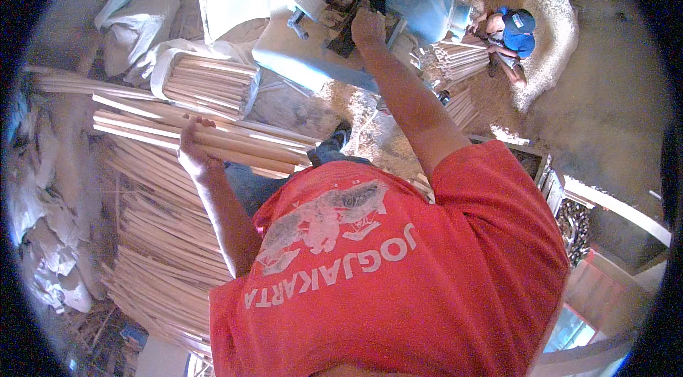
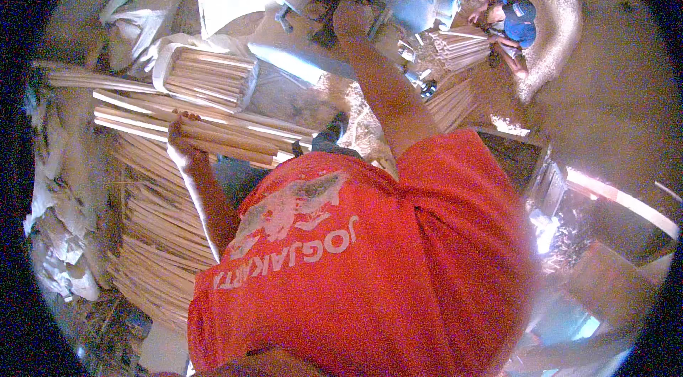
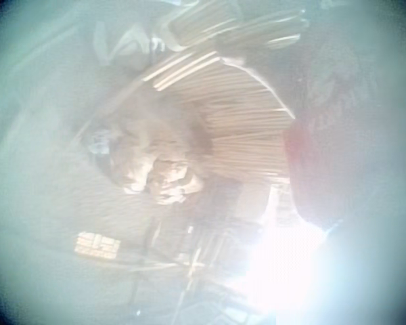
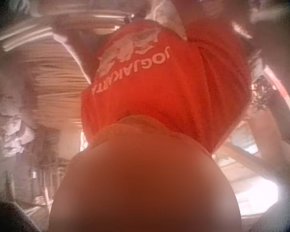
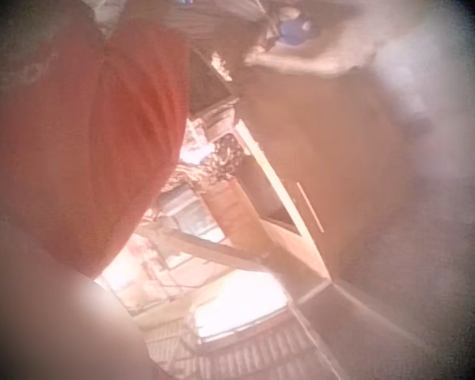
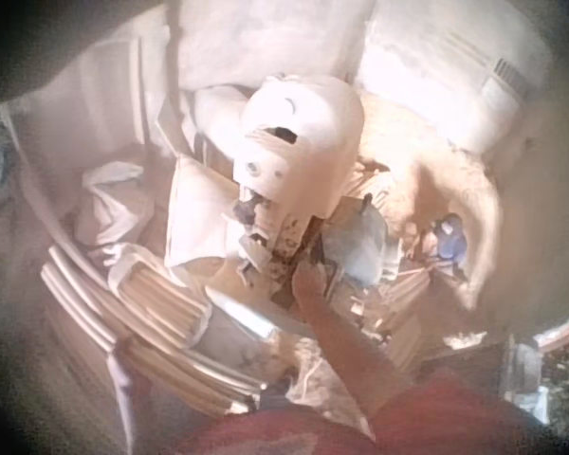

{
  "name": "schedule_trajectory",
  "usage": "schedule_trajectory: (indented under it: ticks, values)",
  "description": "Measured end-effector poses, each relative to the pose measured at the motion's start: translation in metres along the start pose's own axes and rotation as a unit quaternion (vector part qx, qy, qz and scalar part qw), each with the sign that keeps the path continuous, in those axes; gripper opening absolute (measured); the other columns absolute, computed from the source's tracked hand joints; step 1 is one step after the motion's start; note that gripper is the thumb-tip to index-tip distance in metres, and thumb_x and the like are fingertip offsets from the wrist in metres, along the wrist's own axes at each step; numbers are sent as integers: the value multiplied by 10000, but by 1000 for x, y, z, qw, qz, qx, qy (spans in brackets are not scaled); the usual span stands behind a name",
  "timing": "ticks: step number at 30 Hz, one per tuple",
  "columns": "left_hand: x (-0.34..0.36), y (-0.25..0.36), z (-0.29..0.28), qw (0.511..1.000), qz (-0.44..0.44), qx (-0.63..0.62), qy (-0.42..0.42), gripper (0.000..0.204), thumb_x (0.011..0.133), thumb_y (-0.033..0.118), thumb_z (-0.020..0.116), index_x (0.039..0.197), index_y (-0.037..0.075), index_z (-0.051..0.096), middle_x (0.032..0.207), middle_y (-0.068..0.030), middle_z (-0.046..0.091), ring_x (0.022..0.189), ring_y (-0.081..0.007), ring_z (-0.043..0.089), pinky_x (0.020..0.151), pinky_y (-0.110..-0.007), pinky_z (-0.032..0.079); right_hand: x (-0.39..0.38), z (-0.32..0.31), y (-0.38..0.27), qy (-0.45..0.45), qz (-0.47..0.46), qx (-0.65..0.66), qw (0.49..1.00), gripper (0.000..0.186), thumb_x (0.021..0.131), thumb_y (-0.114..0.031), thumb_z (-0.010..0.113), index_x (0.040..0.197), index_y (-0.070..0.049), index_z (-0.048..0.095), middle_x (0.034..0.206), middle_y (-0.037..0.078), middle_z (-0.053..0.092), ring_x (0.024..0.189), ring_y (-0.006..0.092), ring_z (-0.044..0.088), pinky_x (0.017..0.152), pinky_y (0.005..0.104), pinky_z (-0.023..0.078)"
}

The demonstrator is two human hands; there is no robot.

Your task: The person repeatedly feeds thin wooden rods through a powered shaping machine, holding each rod with both hands and guiding it through the cutter. Finished rods are placed into a growing pile on the floor. The process is continuous and repetitive throughout the clip.

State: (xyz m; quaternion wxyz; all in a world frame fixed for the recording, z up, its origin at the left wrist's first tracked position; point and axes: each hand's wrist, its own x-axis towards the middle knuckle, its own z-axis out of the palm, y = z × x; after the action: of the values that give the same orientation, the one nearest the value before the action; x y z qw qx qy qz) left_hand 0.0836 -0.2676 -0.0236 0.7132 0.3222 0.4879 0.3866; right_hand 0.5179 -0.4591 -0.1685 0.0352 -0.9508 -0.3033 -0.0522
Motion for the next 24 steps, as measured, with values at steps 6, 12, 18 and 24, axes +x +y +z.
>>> schedule_trajectory:
  ticks: [6, 12, 18, 24]
  values:
    - [-8, 7, 4, 999, 29, -1, -36, 273, 894, 160, 600, 1015, -83, 628, 897, -149, 612, 837, -264, 616, 807, -381, 524, -9, -32, -10, -50, 36, 28, 998, 277, 862, -146, 542, 1056, 8, 666, 923, 220, 720, 905, 395, 698, 963, 474, 488]
    - [-9, 15, 7, 995, 33, -29, -93, 340, 879, 122, 608, 1149, -80, 563, 899, -123, 583, 858, -258, 593, 798, -370, 509, -76, -82, -41, 208, 15, 94, 973, 540, 861, -186, 633, 1340, 17, 490, 1357, 276, 522, 1270, 440, 487, 1081, 520, 390]
    - [10, 15, 15, 993, 10, -53, -105, 362, 857, 55, 613, 1195, -31, 519, 906, -113, 575, 840, -244, 592, 804, -381, 518, -224, -103, -68, 63, -118, 275, 952, 549, 902, -265, 668, 1365, -39, 477, 1339, 245, 530, 1227, 438, 513, 1056, 536, 402]
    - [28, 3, 30, 988, -10, -63, -144, 421, 853, 61, 618, 1244, -23, 489, 915, -123, 584, 854, -263, 611, 811, -398, 531, -301, -56, -12, -475, -60, 176, 860, 478, 972, -442, 557, 1248, -53, 585, 1153, 211, 629, 1041, 395, 614, 912, 487, 480]
